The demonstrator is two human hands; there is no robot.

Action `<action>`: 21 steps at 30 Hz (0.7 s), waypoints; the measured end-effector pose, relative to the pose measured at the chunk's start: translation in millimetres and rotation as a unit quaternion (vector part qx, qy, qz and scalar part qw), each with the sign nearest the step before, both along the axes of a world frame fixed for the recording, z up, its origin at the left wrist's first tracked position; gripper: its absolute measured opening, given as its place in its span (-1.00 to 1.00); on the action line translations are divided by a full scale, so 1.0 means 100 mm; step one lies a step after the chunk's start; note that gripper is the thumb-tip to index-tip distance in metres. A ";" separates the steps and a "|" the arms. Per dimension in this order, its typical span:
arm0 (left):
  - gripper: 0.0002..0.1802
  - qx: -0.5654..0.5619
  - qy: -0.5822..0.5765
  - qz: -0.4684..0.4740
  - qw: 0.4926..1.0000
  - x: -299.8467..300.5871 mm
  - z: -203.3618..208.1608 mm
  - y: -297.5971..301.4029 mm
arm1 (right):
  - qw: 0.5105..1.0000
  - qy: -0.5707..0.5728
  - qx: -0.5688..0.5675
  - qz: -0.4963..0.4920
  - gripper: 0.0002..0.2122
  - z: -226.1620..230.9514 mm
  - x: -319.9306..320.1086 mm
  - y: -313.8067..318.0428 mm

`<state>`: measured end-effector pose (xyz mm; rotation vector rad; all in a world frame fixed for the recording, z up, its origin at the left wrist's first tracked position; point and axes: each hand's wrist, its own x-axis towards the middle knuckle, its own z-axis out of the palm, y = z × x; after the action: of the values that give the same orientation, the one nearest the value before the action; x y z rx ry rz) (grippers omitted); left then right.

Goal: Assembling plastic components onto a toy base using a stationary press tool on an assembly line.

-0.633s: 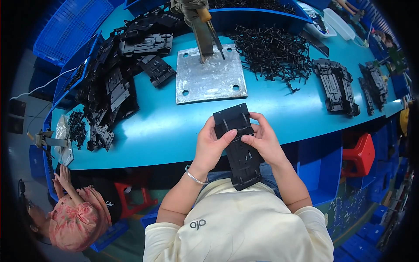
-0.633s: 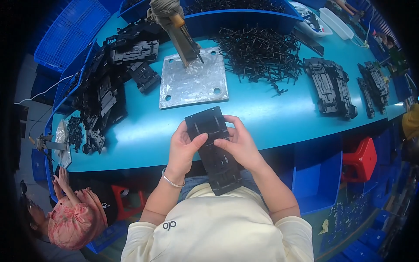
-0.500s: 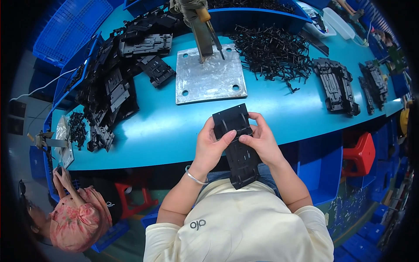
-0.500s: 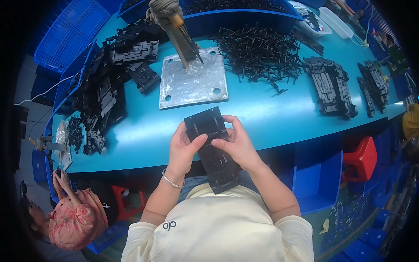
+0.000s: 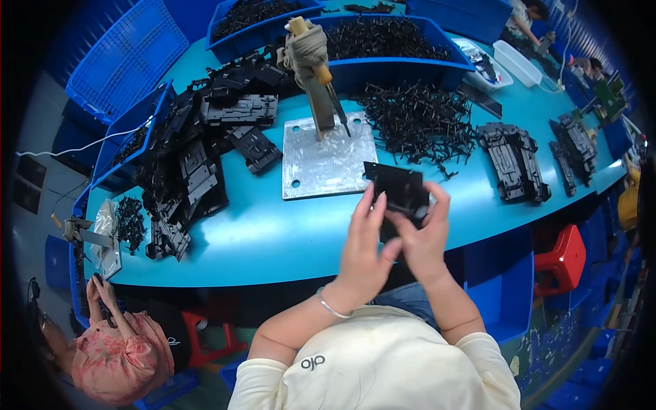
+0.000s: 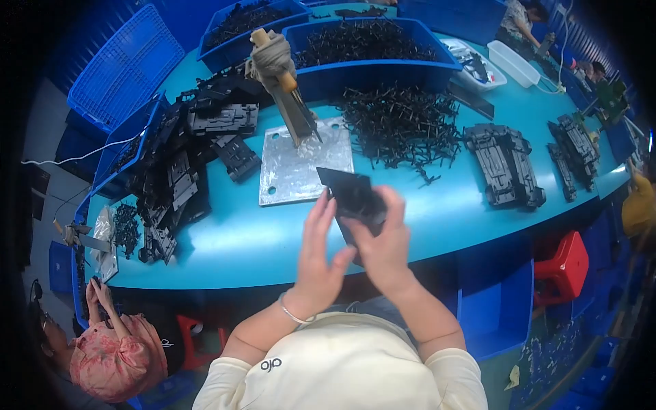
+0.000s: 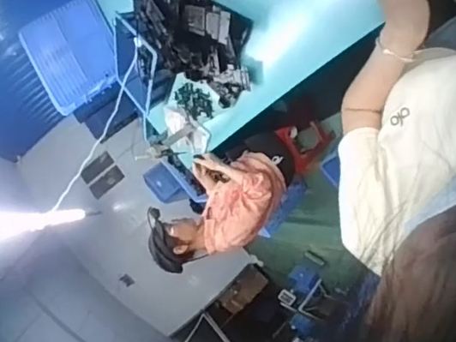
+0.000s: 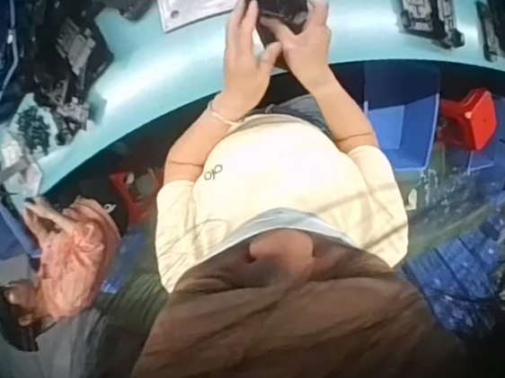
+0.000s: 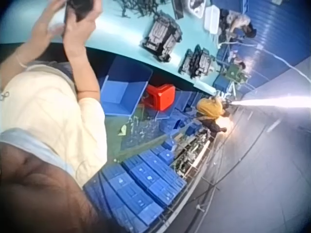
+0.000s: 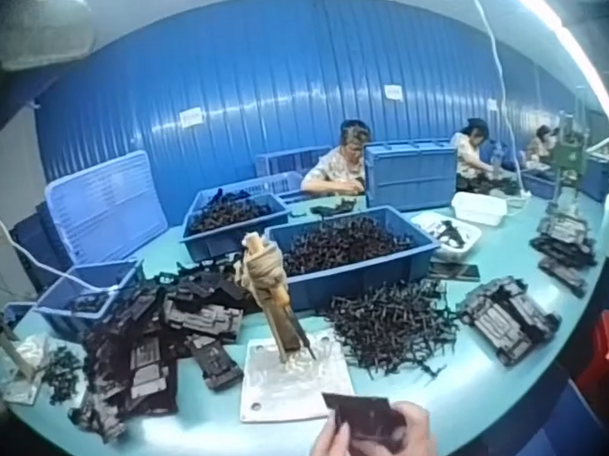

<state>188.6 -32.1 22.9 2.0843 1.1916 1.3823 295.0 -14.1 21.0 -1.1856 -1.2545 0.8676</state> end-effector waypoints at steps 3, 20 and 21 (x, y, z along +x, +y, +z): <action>-0.15 -0.112 -0.106 -0.064 0.986 0.02 0.00 -0.01 | 0.965 -0.181 0.179 0.067 -0.54 0.00 -0.08 -0.15; -0.69 -0.370 -0.519 -0.131 0.759 -0.32 -0.01 0.29 | 0.941 0.169 -0.173 0.236 -0.62 -0.19 0.09 0.34; -0.69 -0.370 -0.520 -0.129 0.759 -0.35 -0.05 0.33 | 0.927 0.206 -0.212 0.233 -0.63 -0.17 0.08 0.35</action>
<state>153.4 0.7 18.0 0.6518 0.6939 1.2863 302.5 20.8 4.0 -0.9613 -1.0351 1.7150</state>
